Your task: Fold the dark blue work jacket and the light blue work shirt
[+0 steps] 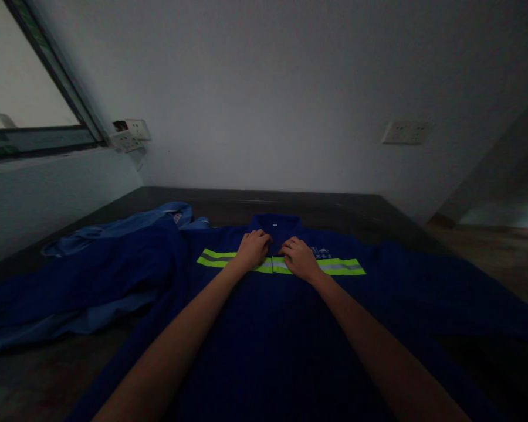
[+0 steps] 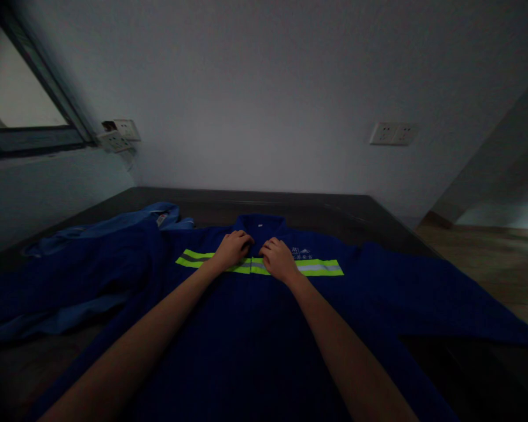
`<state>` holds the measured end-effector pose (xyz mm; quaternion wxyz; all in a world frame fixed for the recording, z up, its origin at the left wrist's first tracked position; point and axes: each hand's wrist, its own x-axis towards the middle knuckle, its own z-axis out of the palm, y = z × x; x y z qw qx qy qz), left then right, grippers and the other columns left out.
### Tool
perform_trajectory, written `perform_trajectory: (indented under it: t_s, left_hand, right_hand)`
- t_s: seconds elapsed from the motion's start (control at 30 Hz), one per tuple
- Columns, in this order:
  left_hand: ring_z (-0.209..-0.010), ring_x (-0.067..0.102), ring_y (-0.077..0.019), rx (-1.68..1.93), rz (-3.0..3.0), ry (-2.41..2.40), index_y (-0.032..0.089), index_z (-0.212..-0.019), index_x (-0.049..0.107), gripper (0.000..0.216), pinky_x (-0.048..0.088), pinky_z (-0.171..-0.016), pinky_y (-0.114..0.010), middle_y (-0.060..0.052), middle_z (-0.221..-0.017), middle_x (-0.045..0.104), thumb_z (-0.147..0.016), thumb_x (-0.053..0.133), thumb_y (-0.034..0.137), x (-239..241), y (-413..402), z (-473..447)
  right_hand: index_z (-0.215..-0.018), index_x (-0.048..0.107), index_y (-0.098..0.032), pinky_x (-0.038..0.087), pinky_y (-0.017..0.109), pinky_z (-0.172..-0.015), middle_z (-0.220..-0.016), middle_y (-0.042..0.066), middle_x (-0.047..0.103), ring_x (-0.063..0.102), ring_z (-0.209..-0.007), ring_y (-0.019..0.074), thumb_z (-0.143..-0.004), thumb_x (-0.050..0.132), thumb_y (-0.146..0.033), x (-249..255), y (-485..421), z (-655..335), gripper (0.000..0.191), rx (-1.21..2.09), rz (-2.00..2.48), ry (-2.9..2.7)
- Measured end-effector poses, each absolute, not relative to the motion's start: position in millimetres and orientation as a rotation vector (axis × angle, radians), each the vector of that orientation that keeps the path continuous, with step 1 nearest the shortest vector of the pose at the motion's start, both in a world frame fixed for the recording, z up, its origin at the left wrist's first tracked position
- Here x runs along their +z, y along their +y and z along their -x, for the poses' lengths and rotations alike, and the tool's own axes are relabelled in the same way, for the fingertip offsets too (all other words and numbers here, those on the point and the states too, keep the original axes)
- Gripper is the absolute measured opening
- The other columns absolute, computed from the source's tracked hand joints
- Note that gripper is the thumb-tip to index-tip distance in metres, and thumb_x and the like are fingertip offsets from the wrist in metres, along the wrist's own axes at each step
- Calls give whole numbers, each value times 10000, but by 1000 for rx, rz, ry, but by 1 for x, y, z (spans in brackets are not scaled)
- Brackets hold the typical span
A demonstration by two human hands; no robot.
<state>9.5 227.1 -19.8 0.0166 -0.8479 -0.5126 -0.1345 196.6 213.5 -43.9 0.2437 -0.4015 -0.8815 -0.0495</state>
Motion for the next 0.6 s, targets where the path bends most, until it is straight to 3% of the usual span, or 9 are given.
perform_trajectory:
  t_s: [0.13, 0.4, 0.6]
  left_hand:
    - [-1016, 521, -225, -460, 2625, -1615, 218, -1038, 599, 188, 394, -867, -360, -62, -1062, 584, -887, 513, 290, -22, 224, -14]
    - [-1044, 507, -212, -551, 2573, -1698, 232, -1063, 587, 194, 384, -872, -346, -49, -1076, 581, -883, 535, 283, -38, 223, -15]
    - [-1064, 502, -226, -469, 2594, -1669, 231, -1074, 581, 207, 384, -893, -377, -65, -1108, 572, -889, 488, 224, -20, 218, -20]
  right_hand:
    - [-878, 685, -183, 383, 348, -821, -906, 74, 637, 489, -947, 220, -797, 498, -77, -44, 213, -196, 230, -123, 1039, -2419]
    - [-894, 695, -185, 376, 325, -787, -900, 62, 635, 501, -868, 196, -830, 495, -103, -43, 211, -195, 225, -107, 973, -2493]
    - [-900, 699, -181, 370, 328, -766, -921, 72, 636, 501, -887, 208, -817, 511, -90, -43, 213, -198, 224, -166, 1095, -2489]
